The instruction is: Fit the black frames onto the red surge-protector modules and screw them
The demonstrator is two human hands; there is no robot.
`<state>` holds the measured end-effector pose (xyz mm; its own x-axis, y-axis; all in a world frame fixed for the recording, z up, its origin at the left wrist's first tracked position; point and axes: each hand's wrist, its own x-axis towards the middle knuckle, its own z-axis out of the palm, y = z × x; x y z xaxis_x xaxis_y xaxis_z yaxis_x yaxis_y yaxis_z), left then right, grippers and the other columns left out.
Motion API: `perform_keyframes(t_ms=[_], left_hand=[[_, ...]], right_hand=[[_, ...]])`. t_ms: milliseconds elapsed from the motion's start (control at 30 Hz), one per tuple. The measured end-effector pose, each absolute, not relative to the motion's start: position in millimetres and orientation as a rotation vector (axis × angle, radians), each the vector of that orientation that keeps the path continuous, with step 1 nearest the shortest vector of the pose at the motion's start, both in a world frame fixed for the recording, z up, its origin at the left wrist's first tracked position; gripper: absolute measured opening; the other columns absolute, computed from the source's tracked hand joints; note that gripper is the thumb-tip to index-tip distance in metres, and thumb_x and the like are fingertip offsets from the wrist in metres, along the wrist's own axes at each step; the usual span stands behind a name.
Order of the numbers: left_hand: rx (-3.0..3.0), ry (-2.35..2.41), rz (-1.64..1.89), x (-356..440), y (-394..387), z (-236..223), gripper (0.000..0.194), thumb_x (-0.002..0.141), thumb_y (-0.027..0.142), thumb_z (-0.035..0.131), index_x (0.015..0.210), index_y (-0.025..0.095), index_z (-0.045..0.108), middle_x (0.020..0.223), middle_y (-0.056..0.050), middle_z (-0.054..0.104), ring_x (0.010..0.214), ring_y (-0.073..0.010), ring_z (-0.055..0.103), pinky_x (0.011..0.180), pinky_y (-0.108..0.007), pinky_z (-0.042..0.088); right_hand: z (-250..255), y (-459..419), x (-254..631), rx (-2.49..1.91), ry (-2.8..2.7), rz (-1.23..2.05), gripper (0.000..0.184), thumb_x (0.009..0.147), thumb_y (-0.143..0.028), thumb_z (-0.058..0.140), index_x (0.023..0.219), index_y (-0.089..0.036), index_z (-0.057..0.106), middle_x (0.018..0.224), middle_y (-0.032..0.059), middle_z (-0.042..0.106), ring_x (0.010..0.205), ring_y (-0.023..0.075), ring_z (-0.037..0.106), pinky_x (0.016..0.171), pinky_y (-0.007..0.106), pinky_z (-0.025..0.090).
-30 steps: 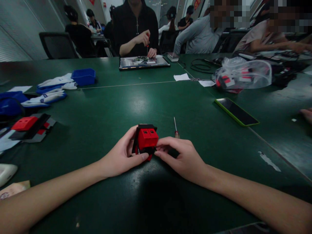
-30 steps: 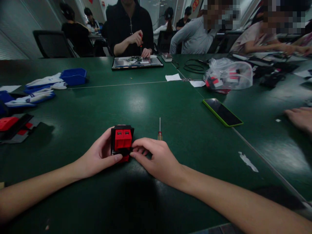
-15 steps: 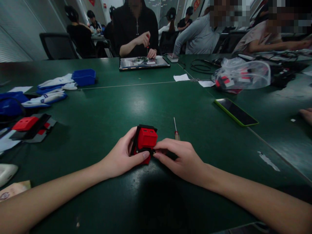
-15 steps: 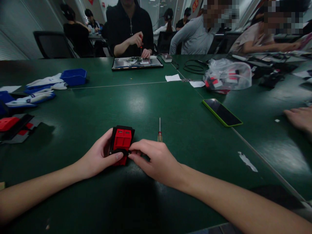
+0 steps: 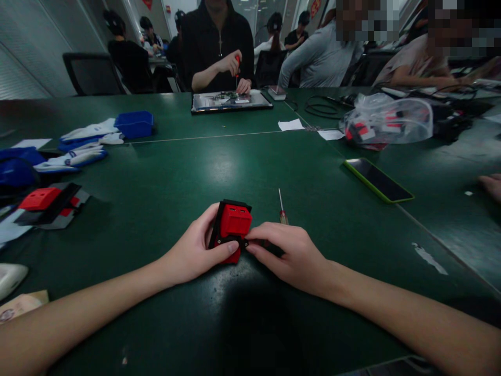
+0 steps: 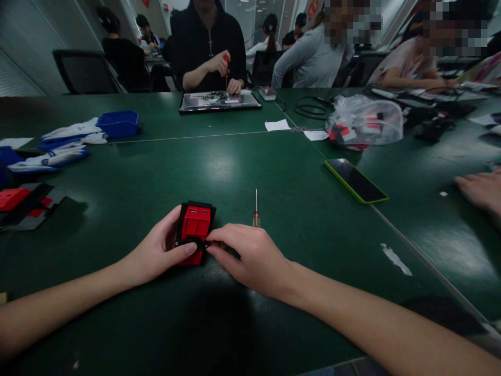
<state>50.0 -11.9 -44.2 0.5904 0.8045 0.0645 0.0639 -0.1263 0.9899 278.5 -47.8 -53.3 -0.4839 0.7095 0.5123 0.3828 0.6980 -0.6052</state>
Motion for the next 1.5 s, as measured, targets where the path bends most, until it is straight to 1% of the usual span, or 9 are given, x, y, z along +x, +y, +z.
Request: perform_keyframes(t_ms=[333, 500, 667, 800, 933, 1133, 1300, 1400, 1500], left_hand=[[1.545, 0.763, 0.750, 52, -10, -44, 0.052, 0.085, 0.029, 0.077, 0.130, 0.020, 0.053, 0.124, -0.007, 0.068, 0.118, -0.0264, 0.066, 0.106, -0.036, 0.052], [1.468, 0.790, 0.730, 51, -9, -43, 0.050, 0.086, 0.034, 0.076, 0.127, 0.018, 0.052, 0.126, -0.012, 0.067, 0.119, -0.0304, 0.065, 0.099, -0.039, 0.055], [1.411, 0.797, 0.732, 49, -11, -41, 0.054, 0.085, 0.038, 0.078, 0.127, 0.016, 0.051, 0.126, -0.014, 0.067, 0.115, -0.0312, 0.068, 0.091, -0.037, 0.057], [1.342, 0.783, 0.745, 48, -11, -42, 0.054, 0.086, 0.038, 0.078, 0.127, 0.017, 0.051, 0.120, -0.013, 0.068, 0.100, -0.0263, 0.074, 0.084, -0.035, 0.060], [1.275, 0.759, 0.756, 48, -11, -43, 0.054, 0.085, 0.037, 0.080, 0.127, 0.018, 0.052, 0.116, -0.010, 0.069, 0.097, -0.0241, 0.075, 0.082, -0.032, 0.061], [1.234, 0.776, 0.836, 48, -11, -46, 0.056, 0.084, 0.038, 0.082, 0.127, 0.018, 0.053, 0.120, -0.011, 0.067, 0.095, -0.0240, 0.076, 0.079, -0.031, 0.063], [1.182, 0.763, 0.855, 47, -10, -51, 0.050, 0.089, 0.036, 0.077, 0.130, 0.021, 0.052, 0.126, -0.012, 0.064, 0.098, -0.0263, 0.075, 0.069, -0.029, 0.064], [1.169, 0.770, 0.851, 47, -9, -51, 0.050, 0.089, 0.036, 0.076, 0.131, 0.021, 0.052, 0.128, -0.012, 0.064, 0.099, -0.0266, 0.075, 0.070, -0.031, 0.065], [1.174, 0.791, 0.854, 48, -10, -47, 0.052, 0.087, 0.037, 0.079, 0.128, 0.019, 0.053, 0.125, -0.012, 0.065, 0.097, -0.0269, 0.075, 0.072, -0.032, 0.064]], right_hand=[[-50, -47, 282, -0.825, -2.170, 0.456, 0.012, 0.102, -0.022, 0.056, 0.108, -0.018, 0.066, 0.096, 0.0046, 0.075, 0.085, 0.0159, 0.070, 0.080, 0.028, 0.055], [-38, -40, 298, -1.126, -2.419, 0.028, 0.020, 0.103, -0.027, 0.054, 0.110, -0.013, 0.066, 0.105, 0.0121, 0.070, 0.093, 0.0253, 0.064, 0.084, 0.041, 0.052], [-36, -31, 310, -1.671, -2.521, -0.326, 0.046, 0.099, -0.038, 0.060, 0.135, -0.009, 0.057, 0.122, 0.0210, 0.062, 0.101, 0.0345, 0.062, 0.080, 0.045, 0.054], [-36, -28, 311, -1.886, -2.532, -0.199, 0.050, 0.102, -0.041, 0.055, 0.140, -0.009, 0.053, 0.114, 0.0182, 0.065, 0.089, 0.0304, 0.068, 0.077, 0.043, 0.057], [-35, -28, 311, -1.777, -2.553, 0.045, 0.045, 0.103, -0.033, 0.053, 0.142, -0.011, 0.051, 0.115, 0.0157, 0.064, 0.094, 0.0278, 0.068, 0.082, 0.040, 0.058], [-36, -33, 306, -1.581, -2.581, 0.180, 0.038, 0.101, -0.030, 0.056, 0.135, -0.014, 0.056, 0.113, 0.0131, 0.065, 0.099, 0.0274, 0.066, 0.085, 0.042, 0.058], [-36, -35, 309, -1.583, -2.569, 0.232, 0.036, 0.101, -0.026, 0.053, 0.134, -0.013, 0.056, 0.110, 0.0130, 0.066, 0.096, 0.0276, 0.067, 0.083, 0.045, 0.059], [-34, -33, 312, -1.520, -2.505, 0.289, 0.030, 0.102, -0.023, 0.051, 0.130, -0.013, 0.058, 0.108, 0.0123, 0.065, 0.088, 0.0239, 0.068, 0.078, 0.040, 0.060], [-32, -34, 313, -1.267, -2.394, 0.278, 0.018, 0.102, -0.020, 0.051, 0.115, -0.015, 0.063, 0.109, 0.0121, 0.065, 0.089, 0.0204, 0.068, 0.078, 0.036, 0.060]])
